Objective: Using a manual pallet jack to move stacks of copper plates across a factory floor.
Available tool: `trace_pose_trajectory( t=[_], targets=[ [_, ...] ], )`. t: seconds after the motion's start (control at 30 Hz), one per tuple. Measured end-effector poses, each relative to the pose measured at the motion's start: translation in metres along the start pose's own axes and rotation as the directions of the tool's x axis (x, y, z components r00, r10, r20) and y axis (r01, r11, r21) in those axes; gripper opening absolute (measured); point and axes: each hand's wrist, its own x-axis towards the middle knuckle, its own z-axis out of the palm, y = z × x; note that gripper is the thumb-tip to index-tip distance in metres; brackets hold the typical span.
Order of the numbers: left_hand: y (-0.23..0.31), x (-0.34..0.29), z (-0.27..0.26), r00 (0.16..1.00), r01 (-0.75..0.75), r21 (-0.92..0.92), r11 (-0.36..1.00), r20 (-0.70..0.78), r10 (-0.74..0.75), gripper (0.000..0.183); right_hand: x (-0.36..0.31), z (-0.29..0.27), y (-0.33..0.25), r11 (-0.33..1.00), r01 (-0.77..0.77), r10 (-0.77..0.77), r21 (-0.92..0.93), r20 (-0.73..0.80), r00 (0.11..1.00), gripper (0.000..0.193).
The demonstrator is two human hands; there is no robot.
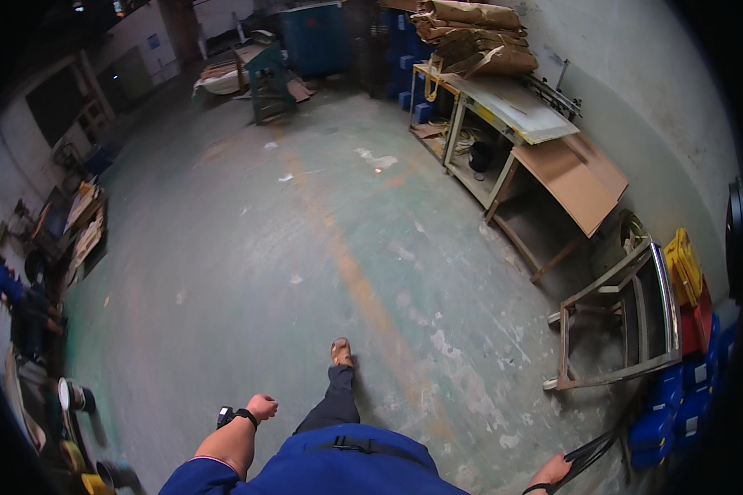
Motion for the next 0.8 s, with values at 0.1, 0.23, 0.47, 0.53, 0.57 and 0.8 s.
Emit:
trace_pose_trajectory(
  t=[0.1,0.23,0.47,0.53,0.57,0.8],
  targets=[
    [0.078,0.072,-0.029,0.998,-0.049,0.039,0.998,-0.033,0.050,0.032,-0.024,0.059,-0.085,0.994,-0.031,0.038,-0.105,0.063,0.997,0.042],
    [0.218,0.151,-0.075,0.976,-0.216,0.125,0.968,0.016,0.216,0.034,-0.071,0.125,-0.153,0.990,0.013,-0.012,-0.143,0.005,1.000,0.042],
    [0.461,0.204,-0.126,0.929,-0.355,0.105,0.929,-0.075,0.363,0.037,-0.123,0.239,-0.274,0.916,0.286,-0.273,-0.283,0.083,0.958,0.044],
    [0.521,0.216,-0.132,0.903,-0.420,0.072,0.904,-0.068,0.425,0.036,-0.135,0.282,-0.335,0.961,0.171,-0.155,-0.218,0.086,0.984,0.042],
    [0.546,0.223,-0.133,0.893,-0.441,0.073,0.895,-0.066,0.446,0.036,-0.136,0.300,-0.364,0.970,0.140,-0.125,-0.197,0.084,0.989,0.042],
    [0.624,0.342,-0.183,0.925,-0.357,0.177,0.917,-0.069,0.374,0.035,-0.160,0.424,-0.556,1.000,-0.004,0.007,-0.027,0.097,0.995,0.038]
  ],
)
